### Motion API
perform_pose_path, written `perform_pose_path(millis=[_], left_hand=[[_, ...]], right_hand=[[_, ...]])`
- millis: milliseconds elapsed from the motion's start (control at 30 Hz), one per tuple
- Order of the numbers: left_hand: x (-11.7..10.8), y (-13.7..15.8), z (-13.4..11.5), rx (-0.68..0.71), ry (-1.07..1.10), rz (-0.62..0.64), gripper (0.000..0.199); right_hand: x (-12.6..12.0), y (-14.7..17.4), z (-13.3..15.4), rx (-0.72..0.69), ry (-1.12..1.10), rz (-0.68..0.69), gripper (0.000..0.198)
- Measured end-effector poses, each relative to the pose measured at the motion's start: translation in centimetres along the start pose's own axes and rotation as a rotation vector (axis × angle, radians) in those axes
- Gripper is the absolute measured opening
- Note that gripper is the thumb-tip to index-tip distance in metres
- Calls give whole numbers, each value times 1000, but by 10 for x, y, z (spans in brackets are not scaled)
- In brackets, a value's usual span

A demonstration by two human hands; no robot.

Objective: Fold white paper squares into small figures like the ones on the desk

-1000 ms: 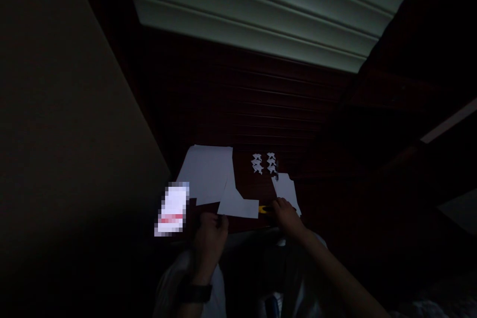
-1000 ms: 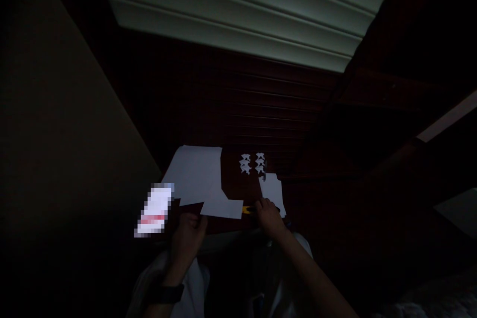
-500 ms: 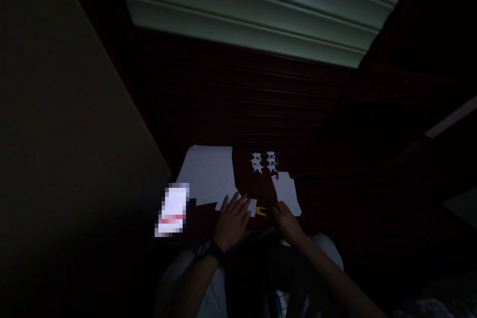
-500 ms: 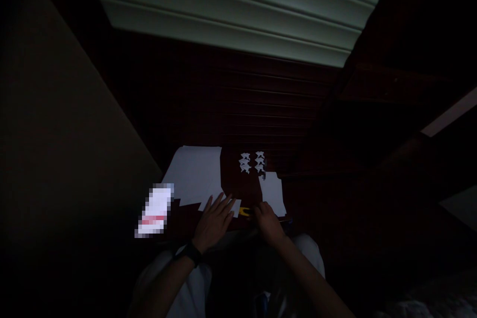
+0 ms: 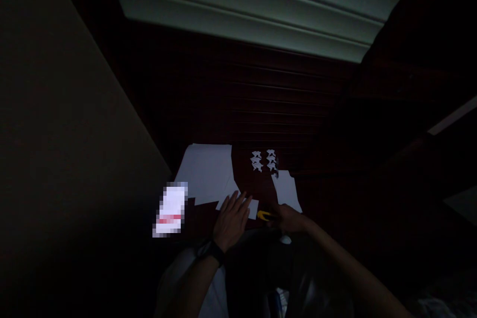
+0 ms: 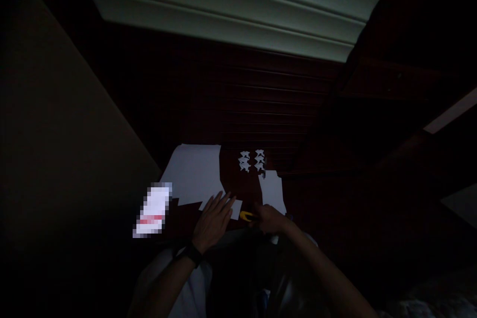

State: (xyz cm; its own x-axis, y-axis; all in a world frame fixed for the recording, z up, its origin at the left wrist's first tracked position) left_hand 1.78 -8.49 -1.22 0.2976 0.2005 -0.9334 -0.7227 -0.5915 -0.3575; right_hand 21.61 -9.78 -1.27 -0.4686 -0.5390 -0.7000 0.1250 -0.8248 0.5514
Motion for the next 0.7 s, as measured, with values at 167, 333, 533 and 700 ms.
perform_pose_path(millis=[167,333,533,700], left_hand=[[1,0,1,-1,7,-14,47],[2,1,2,-19,11,-37,47],[3,1,3,-33,24,-40,46],[2,1,3,-35,37,-48,46]], right_hand=[[3,-12,-4,1,-146,172,28],[4,-17,-10,37,-216,109,32],[3,-14,-12,58,-246,79,33],[4,-7,-6,57,-252,94,38]])
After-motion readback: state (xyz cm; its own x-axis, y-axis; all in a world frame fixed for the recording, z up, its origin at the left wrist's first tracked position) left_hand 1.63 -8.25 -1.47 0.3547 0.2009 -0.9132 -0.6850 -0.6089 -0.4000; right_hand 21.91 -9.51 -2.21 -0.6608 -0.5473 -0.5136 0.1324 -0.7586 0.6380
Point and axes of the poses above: each hand's wrist, its own y-axis away from the middle knuckle, its own x-axis out of the palm, z = x × y, the point moved 4 cm from there along -y, towards the middle knuckle, and after that the axes turned 15 degrees about x, right-handed, at the moved point
